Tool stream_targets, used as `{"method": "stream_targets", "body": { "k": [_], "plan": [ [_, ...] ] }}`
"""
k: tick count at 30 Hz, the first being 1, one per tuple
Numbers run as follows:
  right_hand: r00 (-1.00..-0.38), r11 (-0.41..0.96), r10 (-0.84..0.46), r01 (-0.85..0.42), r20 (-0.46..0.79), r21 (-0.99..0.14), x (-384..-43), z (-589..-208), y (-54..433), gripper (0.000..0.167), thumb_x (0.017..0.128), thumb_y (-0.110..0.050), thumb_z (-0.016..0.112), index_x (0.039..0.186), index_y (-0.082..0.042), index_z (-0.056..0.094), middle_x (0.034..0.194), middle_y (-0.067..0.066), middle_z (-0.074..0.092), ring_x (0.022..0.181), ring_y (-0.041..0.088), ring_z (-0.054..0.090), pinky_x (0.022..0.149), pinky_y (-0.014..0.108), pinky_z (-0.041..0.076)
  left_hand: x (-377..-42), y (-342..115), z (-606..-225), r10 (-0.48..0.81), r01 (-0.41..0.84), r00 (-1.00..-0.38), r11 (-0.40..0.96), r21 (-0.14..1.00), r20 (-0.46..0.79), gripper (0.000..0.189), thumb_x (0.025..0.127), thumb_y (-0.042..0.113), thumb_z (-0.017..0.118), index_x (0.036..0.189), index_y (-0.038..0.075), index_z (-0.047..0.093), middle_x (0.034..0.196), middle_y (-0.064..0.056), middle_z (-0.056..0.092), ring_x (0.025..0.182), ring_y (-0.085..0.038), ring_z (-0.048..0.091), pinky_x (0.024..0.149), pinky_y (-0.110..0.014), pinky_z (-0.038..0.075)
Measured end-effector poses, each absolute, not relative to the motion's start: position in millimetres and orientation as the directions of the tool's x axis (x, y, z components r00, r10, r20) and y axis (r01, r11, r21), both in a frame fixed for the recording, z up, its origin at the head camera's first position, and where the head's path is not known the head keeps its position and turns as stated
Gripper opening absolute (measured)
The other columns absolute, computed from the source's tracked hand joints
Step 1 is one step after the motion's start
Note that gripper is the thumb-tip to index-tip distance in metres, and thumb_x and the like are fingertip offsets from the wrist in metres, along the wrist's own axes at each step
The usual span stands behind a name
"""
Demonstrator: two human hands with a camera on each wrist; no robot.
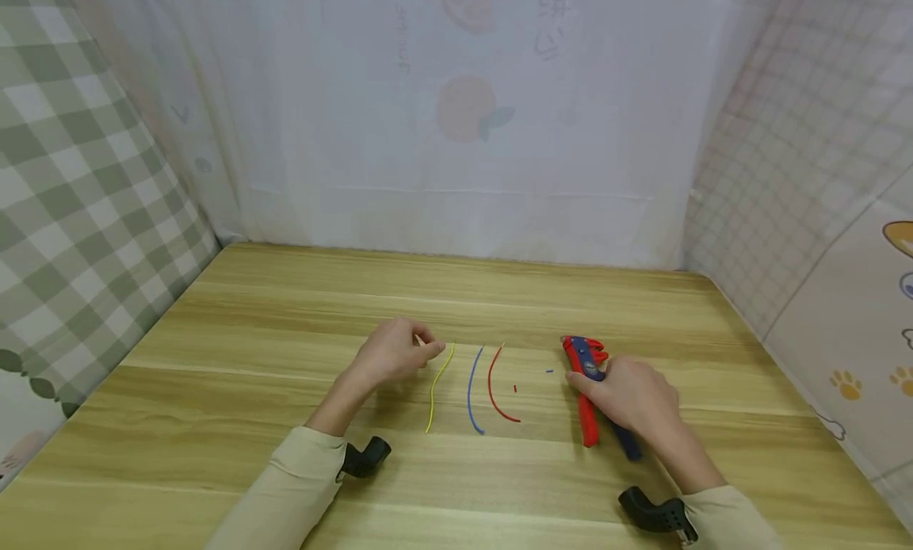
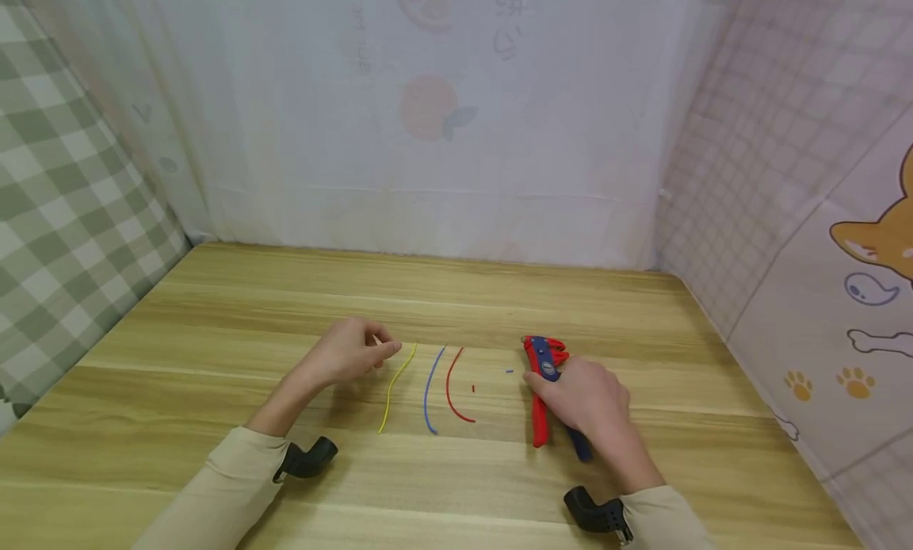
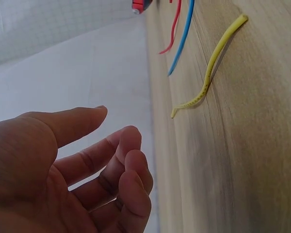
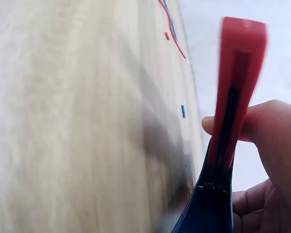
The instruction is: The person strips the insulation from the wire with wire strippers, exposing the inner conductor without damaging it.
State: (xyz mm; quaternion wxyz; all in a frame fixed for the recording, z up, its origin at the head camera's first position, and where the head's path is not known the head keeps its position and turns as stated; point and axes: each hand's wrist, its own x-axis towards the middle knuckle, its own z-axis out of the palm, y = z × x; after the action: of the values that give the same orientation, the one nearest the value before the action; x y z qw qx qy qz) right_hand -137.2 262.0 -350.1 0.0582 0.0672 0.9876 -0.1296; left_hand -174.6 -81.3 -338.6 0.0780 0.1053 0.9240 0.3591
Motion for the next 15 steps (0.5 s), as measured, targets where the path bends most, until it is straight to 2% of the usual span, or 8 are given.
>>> {"method": "stream_targets", "body": {
  "k": [4, 10, 15],
  "plan": [
    [-0.983, 0.963, 0.124, 0.153, -0.138, -0.221, -139, -353, 255, 0.065, 0.088, -0.074, 0.064, 0.075, -0.011, 0.058, 0.073, 0.006, 0.057, 0.066, 0.023, 0.055, 0.052, 0.036, 0.042, -174, -82, -339, 0.254, 0.137, -0.964, 0.718, 0.682, -0.074, 0.023, 0.102, 0.031, 0.069, 0.103, 0.010, 0.079, 0.077, -0.005, 0.076, 0.064, -0.015, 0.064, 0.060, -0.029, 0.047],
    [-0.983, 0.970, 0.131, 0.154, -0.127, -0.190, -140, -358, 248, 0.062, 0.088, -0.071, 0.066, 0.073, -0.011, 0.059, 0.072, 0.006, 0.058, 0.064, 0.024, 0.054, 0.051, 0.035, 0.042, -173, -81, -339, 0.251, 0.133, -0.965, 0.720, 0.681, -0.077, 0.022, 0.102, 0.031, 0.070, 0.103, 0.011, 0.079, 0.076, -0.004, 0.075, 0.065, -0.015, 0.063, 0.062, -0.029, 0.047],
    [-0.988, 0.972, 0.119, 0.137, -0.101, -0.192, -138, -352, 249, 0.066, 0.090, -0.075, 0.062, 0.071, -0.012, 0.055, 0.069, 0.005, 0.054, 0.062, 0.023, 0.053, 0.051, 0.035, 0.040, -173, -81, -338, 0.249, 0.134, -0.965, 0.733, 0.667, -0.079, 0.023, 0.102, 0.032, 0.070, 0.105, 0.011, 0.079, 0.077, -0.003, 0.075, 0.067, -0.015, 0.064, 0.063, -0.030, 0.049]
  ]
}}
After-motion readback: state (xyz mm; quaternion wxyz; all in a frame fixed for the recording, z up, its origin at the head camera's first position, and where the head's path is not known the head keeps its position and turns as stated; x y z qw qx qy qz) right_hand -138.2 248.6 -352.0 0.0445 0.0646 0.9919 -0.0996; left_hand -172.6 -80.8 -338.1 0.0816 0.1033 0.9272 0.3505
